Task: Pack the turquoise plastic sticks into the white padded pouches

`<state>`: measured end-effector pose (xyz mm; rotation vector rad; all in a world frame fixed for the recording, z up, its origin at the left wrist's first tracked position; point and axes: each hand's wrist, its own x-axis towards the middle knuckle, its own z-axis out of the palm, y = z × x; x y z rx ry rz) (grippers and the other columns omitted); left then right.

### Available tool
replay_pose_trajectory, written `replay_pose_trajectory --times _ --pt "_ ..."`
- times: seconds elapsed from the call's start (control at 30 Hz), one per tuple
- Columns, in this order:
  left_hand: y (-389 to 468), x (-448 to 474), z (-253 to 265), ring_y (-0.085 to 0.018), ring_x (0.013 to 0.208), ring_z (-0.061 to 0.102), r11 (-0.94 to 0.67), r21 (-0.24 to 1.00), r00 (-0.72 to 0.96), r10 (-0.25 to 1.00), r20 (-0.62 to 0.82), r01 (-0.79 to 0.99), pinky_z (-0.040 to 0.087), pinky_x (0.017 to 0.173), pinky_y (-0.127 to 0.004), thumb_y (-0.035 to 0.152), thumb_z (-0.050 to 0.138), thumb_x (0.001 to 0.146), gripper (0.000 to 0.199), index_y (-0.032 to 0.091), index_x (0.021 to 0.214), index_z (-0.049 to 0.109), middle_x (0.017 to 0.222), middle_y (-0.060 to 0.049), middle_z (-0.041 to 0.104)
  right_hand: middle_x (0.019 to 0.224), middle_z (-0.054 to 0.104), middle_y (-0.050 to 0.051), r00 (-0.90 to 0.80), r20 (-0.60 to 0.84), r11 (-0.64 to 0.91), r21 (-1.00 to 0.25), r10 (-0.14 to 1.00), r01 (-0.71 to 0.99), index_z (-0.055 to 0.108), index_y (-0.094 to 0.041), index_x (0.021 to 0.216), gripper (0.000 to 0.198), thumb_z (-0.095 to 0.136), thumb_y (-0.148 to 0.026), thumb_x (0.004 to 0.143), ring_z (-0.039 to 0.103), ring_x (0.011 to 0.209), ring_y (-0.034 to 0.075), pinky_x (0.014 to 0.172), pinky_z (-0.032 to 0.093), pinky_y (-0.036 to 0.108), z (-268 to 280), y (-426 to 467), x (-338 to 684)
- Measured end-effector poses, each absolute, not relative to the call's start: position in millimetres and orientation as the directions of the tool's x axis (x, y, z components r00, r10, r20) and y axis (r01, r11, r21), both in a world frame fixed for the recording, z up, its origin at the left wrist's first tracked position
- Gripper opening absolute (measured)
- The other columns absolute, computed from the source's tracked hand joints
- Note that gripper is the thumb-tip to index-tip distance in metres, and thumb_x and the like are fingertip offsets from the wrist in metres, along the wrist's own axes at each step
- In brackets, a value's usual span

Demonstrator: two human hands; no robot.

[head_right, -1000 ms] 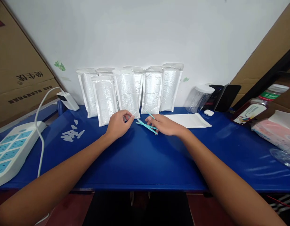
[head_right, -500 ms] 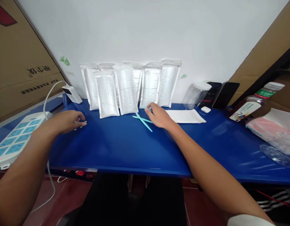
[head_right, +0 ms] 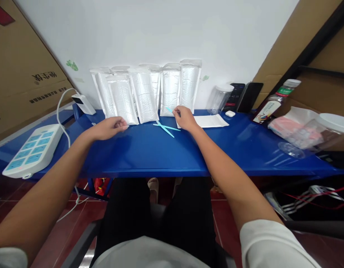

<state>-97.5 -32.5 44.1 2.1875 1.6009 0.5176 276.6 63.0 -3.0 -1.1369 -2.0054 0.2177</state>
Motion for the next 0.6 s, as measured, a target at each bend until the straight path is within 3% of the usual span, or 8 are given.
replay_pose_trajectory --times 0.13,0.23,0.3,0.47,0.6 --pt "-6.8 -32.9 37.1 -0.017 0.069 0.061 -0.422 0.700 0.335 0.903 0.269 0.576 0.048 0.069 -0.029 0.037 0.066 0.090 0.039 0.021 0.126 0.069 0.087 -0.005 0.070 0.097 0.075 0.012 -0.258 0.530 0.561 -0.556 0.808 0.613 0.071 -0.015 0.096 0.025 0.057 -0.036 0.098 0.064 0.090 0.024 0.088 0.048 0.036 -6.5 62.3 280.9" --pt "12.2 4.2 16.6 -0.015 0.069 0.061 -0.509 0.726 0.228 0.860 0.457 0.463 0.049 0.072 -0.029 0.030 0.061 0.093 0.029 0.018 0.117 0.073 0.088 -0.006 0.070 0.095 0.075 0.012 -0.223 0.525 0.531 -0.562 0.822 0.634 0.071 -0.015 0.094 0.024 0.057 -0.035 0.097 0.064 0.088 0.024 0.087 0.048 0.037 -10.2 62.9 283.7" --pt "16.5 17.2 2.4 -0.014 0.071 0.063 -0.521 0.735 0.158 0.847 0.507 0.435 0.050 0.074 -0.029 0.029 0.066 0.092 0.024 0.017 0.110 0.074 0.088 -0.006 0.072 0.095 0.075 0.012 -0.216 0.526 0.528 -0.567 0.823 0.632 0.071 -0.015 0.094 0.026 0.057 -0.036 0.097 0.064 0.088 0.023 0.087 0.048 0.036 -11.6 63.2 285.5" --pt "9.0 17.7 -13.6 -0.016 0.066 0.068 -0.376 0.891 0.094 0.927 0.364 0.254 0.051 0.061 -0.029 0.040 0.077 0.089 0.028 0.016 0.098 0.066 0.085 -0.009 0.078 0.091 0.074 0.010 -0.254 0.518 0.558 -0.595 0.817 0.579 0.074 -0.014 0.099 0.034 0.060 -0.045 0.095 0.062 0.084 0.021 0.084 0.049 0.034 -5.7 55.7 283.4" --pt "6.5 12.0 -11.3 -0.016 0.070 0.070 -0.248 0.958 0.048 0.969 0.244 0.142 0.051 0.059 -0.027 0.046 0.084 0.083 0.038 0.015 0.095 0.067 0.090 -0.012 0.080 0.079 0.072 0.008 -0.359 0.351 0.487 -0.762 0.865 0.427 0.074 -0.014 0.097 0.038 0.068 -0.050 0.089 0.056 0.062 0.015 0.062 0.046 0.030 5.6 40.0 273.0"
